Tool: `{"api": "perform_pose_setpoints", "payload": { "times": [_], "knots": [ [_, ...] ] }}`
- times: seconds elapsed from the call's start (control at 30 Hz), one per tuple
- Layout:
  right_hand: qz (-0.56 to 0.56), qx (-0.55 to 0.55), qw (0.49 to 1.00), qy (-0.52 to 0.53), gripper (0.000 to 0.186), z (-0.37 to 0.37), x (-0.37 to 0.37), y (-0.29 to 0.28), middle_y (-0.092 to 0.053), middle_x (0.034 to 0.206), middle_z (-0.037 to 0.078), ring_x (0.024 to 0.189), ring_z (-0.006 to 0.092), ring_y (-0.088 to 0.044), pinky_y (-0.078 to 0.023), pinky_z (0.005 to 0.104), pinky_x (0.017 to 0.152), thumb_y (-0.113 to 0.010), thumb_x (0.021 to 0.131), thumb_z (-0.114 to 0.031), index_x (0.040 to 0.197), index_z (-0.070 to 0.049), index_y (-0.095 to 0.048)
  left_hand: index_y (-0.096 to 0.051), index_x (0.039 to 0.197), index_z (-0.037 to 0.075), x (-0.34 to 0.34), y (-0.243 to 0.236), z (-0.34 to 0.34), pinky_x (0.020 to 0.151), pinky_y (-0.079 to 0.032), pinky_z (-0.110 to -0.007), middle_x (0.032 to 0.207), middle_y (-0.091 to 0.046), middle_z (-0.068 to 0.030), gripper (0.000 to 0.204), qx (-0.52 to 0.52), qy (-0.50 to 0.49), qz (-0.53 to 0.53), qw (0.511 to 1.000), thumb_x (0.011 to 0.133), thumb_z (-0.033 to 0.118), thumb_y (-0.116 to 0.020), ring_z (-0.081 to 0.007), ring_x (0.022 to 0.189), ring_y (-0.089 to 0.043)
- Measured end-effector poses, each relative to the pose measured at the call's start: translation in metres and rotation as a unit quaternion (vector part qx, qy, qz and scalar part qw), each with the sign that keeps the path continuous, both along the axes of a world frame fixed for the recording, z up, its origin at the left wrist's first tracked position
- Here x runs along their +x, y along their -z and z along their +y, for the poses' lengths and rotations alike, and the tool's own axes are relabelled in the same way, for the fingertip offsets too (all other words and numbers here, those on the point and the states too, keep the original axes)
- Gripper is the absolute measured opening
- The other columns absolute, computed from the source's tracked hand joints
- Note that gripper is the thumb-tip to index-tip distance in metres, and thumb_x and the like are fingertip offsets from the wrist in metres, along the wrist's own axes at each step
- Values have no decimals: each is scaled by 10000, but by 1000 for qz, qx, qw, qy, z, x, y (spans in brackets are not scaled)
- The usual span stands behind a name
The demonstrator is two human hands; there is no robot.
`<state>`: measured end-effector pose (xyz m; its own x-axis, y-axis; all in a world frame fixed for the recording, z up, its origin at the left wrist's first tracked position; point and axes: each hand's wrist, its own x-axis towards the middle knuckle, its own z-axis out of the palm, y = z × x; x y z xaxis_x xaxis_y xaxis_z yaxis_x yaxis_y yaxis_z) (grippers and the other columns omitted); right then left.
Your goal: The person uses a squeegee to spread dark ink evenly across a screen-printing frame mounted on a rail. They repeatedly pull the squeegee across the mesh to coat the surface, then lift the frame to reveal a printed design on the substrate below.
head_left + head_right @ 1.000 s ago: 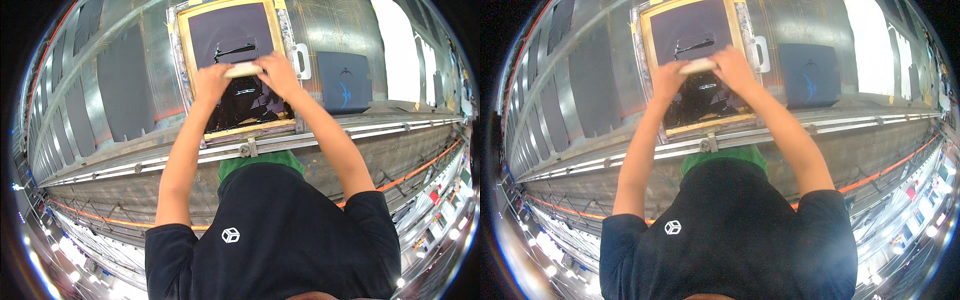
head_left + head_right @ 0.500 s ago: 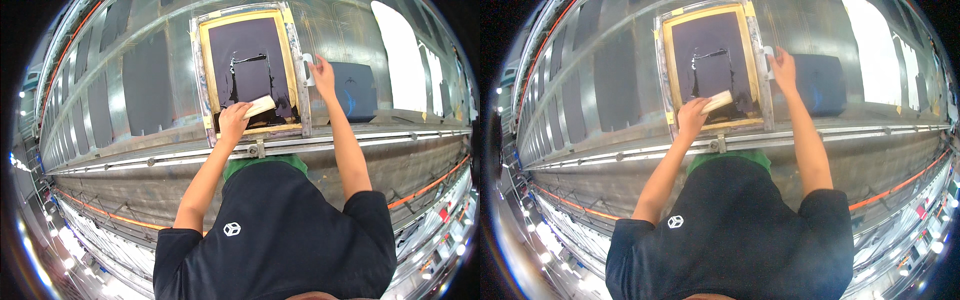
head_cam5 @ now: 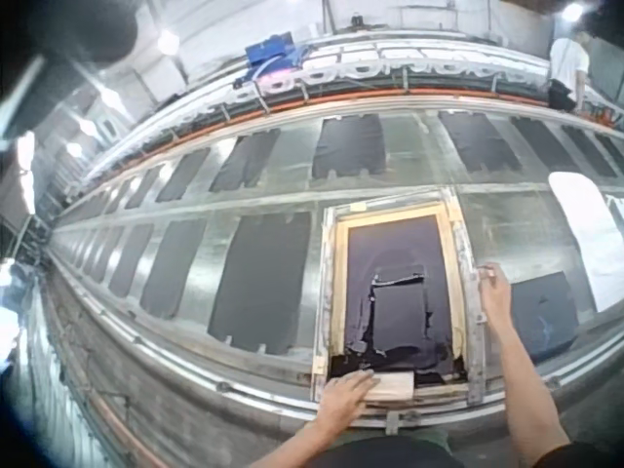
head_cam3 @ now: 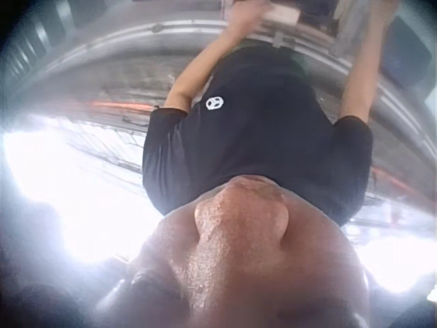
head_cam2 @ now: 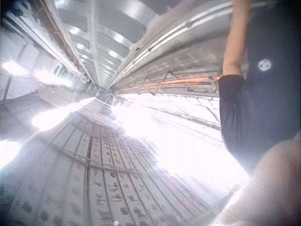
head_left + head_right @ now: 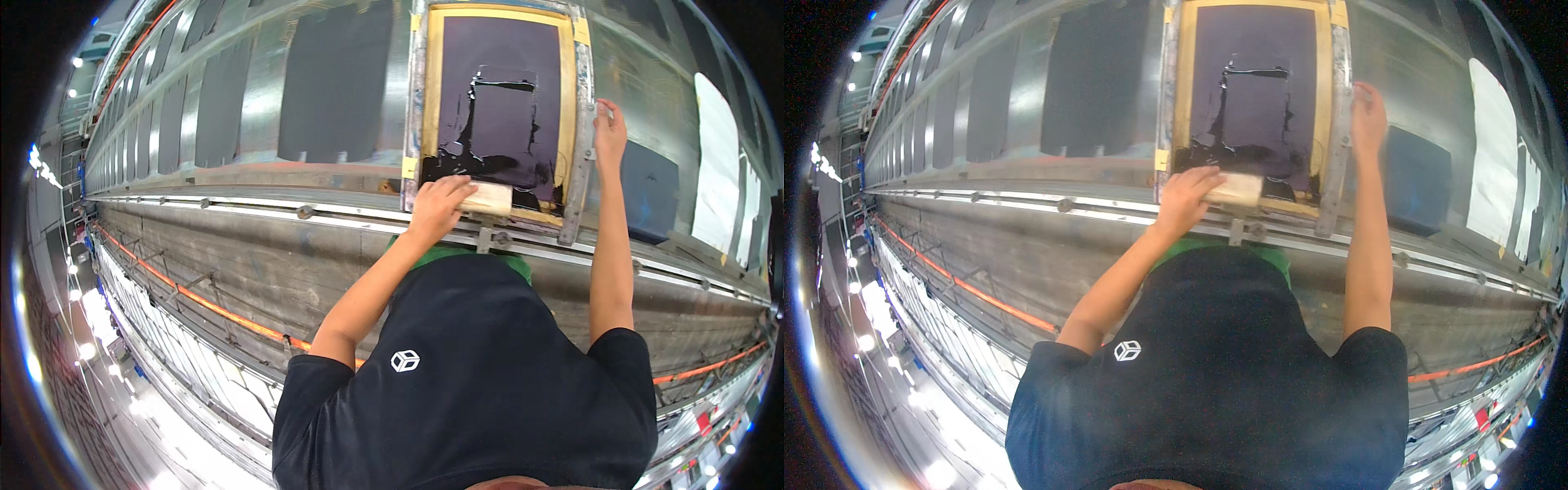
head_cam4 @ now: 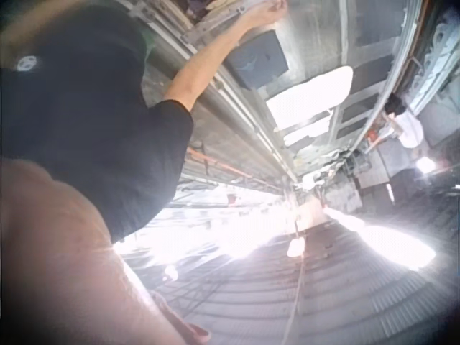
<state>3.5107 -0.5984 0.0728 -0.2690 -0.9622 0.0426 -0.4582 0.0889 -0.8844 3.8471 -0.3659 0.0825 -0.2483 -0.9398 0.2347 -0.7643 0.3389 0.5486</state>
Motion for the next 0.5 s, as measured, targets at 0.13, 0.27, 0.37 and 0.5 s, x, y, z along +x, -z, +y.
{"api": "perform_pose_setpoints", "payload": {
  "times": [0.13, 0.27, 0.37, 0.5],
  "knots": [
    [-57, -41, 997, -16, 249, 8, 121, 21, -632, 808, 15, 740, 110, -559, -468, 296, 700, -626, 1025, -312, 1167, -125, -709, -697, 1173, 123, 107, -3, 1, 885, -498, -409, 1185, -703, -43, 470, -17, -58, 14, 998, 720, 1, -711, -268, 1108, -659],
    [-63, -91, 994, -15, 250, 24, 250, 30, -556, 714, -37, 638, 60, -480, -380, 257, 582, -615, 1053, -314, 1179, -111, -686, -699, 1113, 62, 211, -13, -4, 807, -524, -451, 1040, -718, -135, 261, 30, -147, 86, 985, 857, 86, -748, -372, 933, -679],
    [-46, -56, 997, -14, 264, 33, 312, 31, -556, 688, -21, 636, 66, -492, -394, 274, 593, -617, 1045, -334, 1182, -119, -686, -705, 1101, 46, 271, -13, -20, 803, -527, -439, 1002, -717, -160, 258, 88, -157, 103, 978, 874, 149, -771, -380, 916, -681],
    [-49, -26, 998, -1, 274, 38, 358, 36, -534, 655, -9, 618, 78, -475, -392, 286, 597, -608, 1045, -354, 1184, -132, -687, -727, 1119, 20, 334, -19, -53, 819, -534, -421, 994, -732, -176, 379, 244, -35, 22, 969, 818, 227, -827, -370, 912, -695]
  ]
}}
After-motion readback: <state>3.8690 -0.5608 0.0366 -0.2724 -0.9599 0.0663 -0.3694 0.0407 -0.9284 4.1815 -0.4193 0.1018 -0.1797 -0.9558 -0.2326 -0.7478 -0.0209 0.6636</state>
